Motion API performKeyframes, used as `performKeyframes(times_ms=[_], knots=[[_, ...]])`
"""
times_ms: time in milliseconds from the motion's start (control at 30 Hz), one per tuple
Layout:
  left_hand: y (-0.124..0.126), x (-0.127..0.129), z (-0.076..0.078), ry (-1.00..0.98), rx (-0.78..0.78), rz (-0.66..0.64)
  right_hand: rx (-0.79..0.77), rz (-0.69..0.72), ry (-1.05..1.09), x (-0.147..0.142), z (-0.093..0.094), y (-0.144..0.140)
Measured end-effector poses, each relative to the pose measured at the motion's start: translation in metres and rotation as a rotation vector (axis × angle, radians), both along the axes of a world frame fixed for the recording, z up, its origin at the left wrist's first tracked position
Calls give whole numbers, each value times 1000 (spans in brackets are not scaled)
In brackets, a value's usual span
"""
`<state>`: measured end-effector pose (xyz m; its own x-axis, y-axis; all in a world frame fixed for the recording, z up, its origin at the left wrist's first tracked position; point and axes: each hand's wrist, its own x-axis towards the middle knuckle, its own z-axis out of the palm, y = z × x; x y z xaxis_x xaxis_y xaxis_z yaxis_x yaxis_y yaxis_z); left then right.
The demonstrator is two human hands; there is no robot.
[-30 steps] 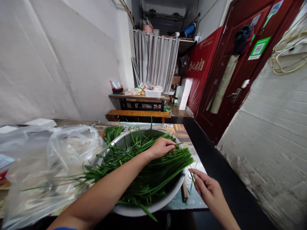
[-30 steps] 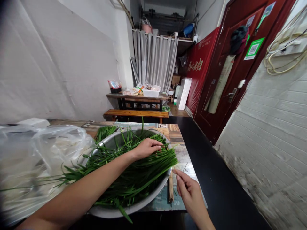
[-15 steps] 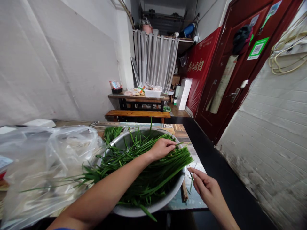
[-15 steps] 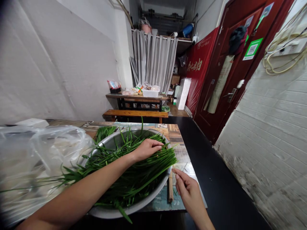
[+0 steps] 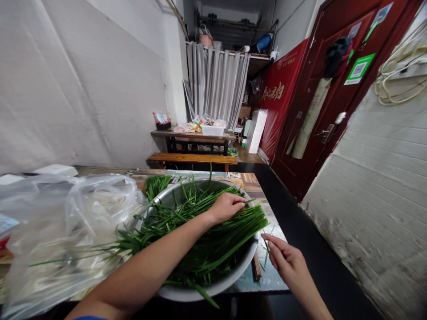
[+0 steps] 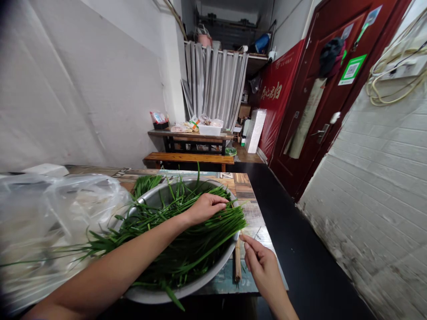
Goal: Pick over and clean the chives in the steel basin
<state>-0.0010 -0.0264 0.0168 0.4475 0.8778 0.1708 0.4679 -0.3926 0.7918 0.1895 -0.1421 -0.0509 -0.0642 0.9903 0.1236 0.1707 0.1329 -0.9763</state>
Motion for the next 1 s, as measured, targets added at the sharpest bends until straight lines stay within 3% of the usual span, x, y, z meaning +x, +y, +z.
performKeyframes(times_ms=[333,633,800,1000], knots=[[-2,1,2,-10,1,-1,5,-9,14,0,0,0],[1,1,-6,-122,-130,0,0,-6,6,0,1,-2],[0,2,-8,-139,-90,-12,-10,0,32,-2,1,-3],[-8,4,-2,-10,-8,-90,10,-30,50,-4,-1,1]])
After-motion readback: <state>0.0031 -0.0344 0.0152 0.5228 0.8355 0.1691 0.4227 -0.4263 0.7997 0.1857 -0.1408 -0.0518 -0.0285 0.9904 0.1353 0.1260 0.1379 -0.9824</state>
